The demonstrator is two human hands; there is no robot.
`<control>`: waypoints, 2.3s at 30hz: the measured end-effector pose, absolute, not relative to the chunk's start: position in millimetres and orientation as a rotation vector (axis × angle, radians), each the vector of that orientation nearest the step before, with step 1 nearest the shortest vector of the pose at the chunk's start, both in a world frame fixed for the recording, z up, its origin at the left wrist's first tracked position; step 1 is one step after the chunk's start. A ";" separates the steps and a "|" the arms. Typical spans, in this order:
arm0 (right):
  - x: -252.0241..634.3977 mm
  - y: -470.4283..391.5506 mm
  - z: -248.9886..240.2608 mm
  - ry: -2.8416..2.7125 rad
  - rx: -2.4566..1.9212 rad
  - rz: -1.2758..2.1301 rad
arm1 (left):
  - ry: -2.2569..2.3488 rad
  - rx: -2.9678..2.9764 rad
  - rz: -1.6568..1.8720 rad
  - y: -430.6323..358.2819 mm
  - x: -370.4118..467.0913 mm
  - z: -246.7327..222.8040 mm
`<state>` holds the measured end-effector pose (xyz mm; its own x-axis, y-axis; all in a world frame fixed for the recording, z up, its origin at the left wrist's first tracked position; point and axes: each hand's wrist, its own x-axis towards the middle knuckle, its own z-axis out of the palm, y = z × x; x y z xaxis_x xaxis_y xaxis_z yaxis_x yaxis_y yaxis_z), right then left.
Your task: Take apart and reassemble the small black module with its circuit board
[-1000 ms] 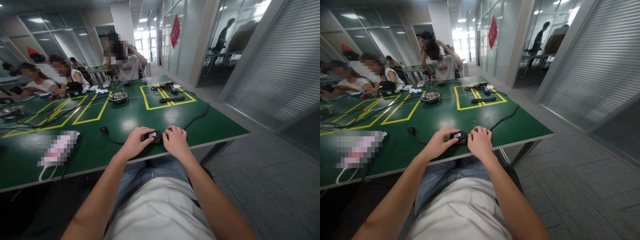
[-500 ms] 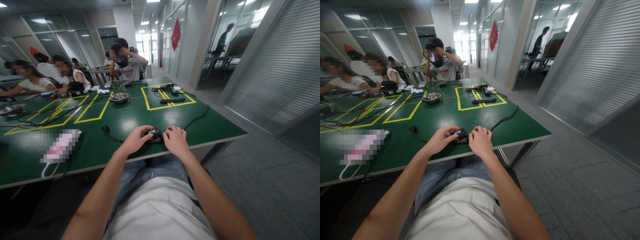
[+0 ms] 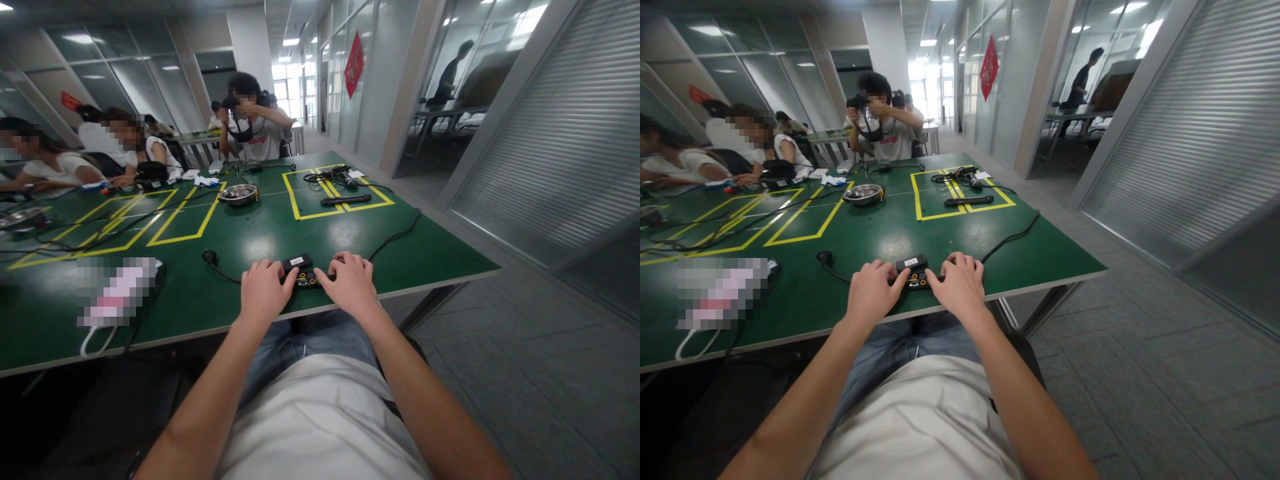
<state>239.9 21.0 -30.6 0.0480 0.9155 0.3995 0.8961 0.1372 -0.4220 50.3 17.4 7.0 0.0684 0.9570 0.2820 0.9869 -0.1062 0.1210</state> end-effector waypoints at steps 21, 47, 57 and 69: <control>242.5 18.1 -26.0 -1.815 -1.774 0.037 | -2.035 -2.358 -0.801 34.1 39.0 -4.8; 244.2 19.2 -25.2 -1.875 -1.805 0.058 | -1.348 -3.055 -0.805 40.6 29.4 -0.5; 243.2 20.0 -27.0 -1.857 -1.799 0.029 | -1.846 -2.626 -0.945 50.4 34.9 -15.2; 238.2 20.5 -25.1 -1.819 -1.821 0.049 | -1.895 -2.413 -0.512 27.5 44.7 -3.2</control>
<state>238.2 20.5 -25.1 0.0791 0.9315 0.3550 0.9112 0.0768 -0.4047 44.7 27.5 -3.2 0.2040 0.9398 0.2742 0.9501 -0.2576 0.1761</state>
